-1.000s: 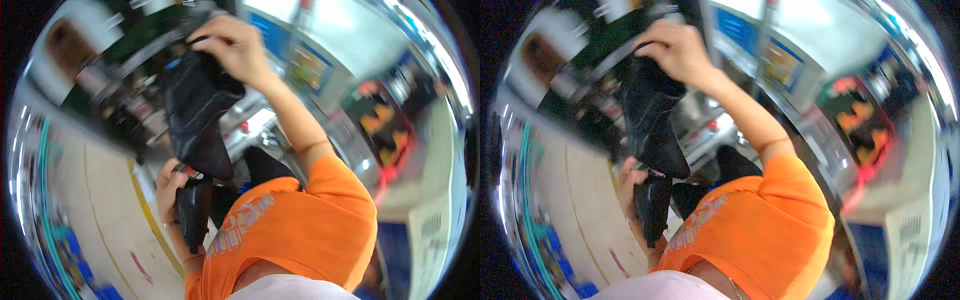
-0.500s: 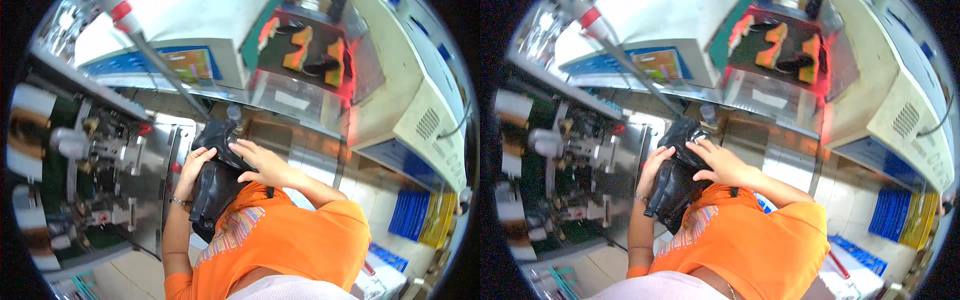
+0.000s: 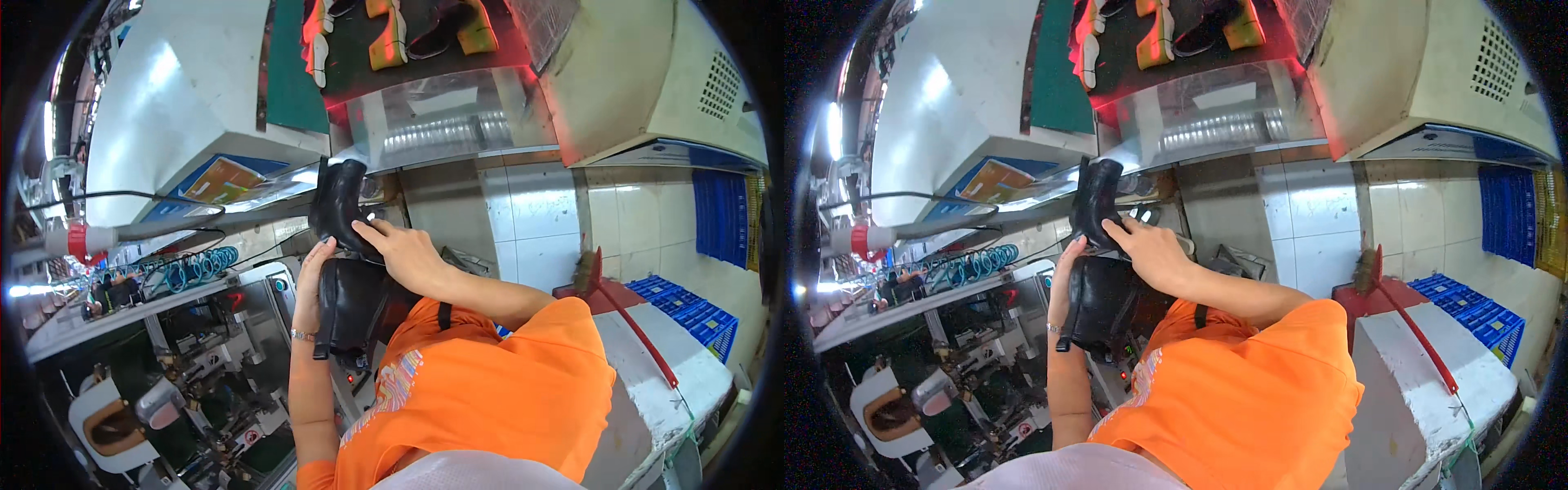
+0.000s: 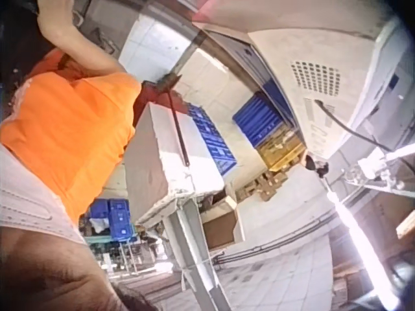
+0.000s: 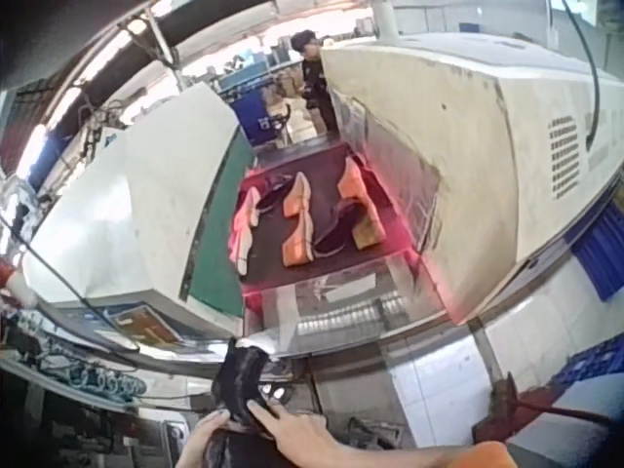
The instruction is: The person places black shoe uppers onto a shoe last machine, presses a button to secure them, and then removes them. The person repeats this process for multiple shoes, handling them one at a time and placing the finished units on a nearby shelf.
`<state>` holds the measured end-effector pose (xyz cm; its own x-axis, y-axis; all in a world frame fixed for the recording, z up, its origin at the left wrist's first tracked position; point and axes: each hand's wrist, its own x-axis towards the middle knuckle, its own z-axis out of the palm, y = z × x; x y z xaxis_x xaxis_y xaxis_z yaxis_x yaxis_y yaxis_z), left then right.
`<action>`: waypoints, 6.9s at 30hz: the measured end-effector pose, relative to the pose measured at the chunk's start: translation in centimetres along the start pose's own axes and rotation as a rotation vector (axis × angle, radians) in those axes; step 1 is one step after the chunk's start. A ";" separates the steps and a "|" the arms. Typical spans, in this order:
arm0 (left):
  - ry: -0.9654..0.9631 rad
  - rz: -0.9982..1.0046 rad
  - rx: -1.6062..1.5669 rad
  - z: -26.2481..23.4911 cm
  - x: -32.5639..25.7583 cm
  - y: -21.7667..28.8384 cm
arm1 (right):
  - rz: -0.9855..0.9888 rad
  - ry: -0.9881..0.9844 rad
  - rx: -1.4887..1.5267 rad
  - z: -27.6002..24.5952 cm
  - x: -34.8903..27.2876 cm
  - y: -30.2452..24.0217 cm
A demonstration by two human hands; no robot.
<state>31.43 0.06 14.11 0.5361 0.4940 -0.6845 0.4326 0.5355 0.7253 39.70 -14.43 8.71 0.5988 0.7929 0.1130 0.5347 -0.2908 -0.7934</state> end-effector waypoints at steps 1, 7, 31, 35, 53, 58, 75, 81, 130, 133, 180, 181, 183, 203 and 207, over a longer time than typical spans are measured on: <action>-0.069 -0.052 0.085 -1.1 1.1 0.2 | -0.006 0.021 0.019 -0.1 0.7 0.9; 0.090 -0.147 0.131 -2.0 2.8 2.1 | 0.009 -0.023 0.101 -2.4 4.7 4.7; 0.537 0.810 1.309 -3.3 11.8 21.7 | 0.835 0.019 0.349 -9.2 15.9 34.7; 0.532 0.763 1.297 -2.9 12.0 21.4 | 0.622 -0.010 0.216 -6.1 20.4 36.1; 0.520 0.663 1.116 -2.4 11.6 21.0 | 0.369 0.043 0.927 0.9 27.0 25.3; 0.517 0.659 1.130 -3.2 11.2 20.8 | 0.247 0.131 1.147 -0.7 36.2 24.5; 0.423 0.670 1.257 -2.0 10.7 22.7 | 0.188 0.260 1.533 11.5 62.1 33.8; 0.452 0.844 1.236 -4.0 11.0 20.6 | 0.390 0.609 1.223 9.1 46.2 29.7; 1.194 1.518 -0.498 -43.8 -42.5 -8.6 | -0.273 -1.448 1.379 33.0 -5.8 -57.1; 1.156 1.390 -0.580 -43.2 -42.6 -8.6 | -0.242 -1.478 1.348 33.8 -5.1 -57.1; 2.039 0.527 1.188 -33.6 -39.6 -10.3 | 0.366 -1.707 1.394 49.4 -9.5 -46.0; 2.026 0.533 1.175 -33.6 -39.5 -10.2 | 0.343 -1.687 1.389 49.5 -9.0 -45.6; 2.012 0.521 1.153 -33.6 -39.7 -10.5 | 0.340 -1.688 1.370 49.0 -9.5 -45.7; 1.947 0.886 0.714 -33.3 -35.8 -17.6 | -0.075 -1.502 1.024 38.8 -5.8 -33.2; 1.840 0.329 0.180 -37.2 -32.1 -45.4 | -0.211 -1.555 0.679 28.7 -0.6 -19.8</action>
<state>-32.41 -14.65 0.44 -0.6917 0.6366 0.3412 0.6141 0.2698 0.7416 11.61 6.24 7.17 -0.7645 0.6399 -0.0774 -0.0541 -0.1834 -0.9815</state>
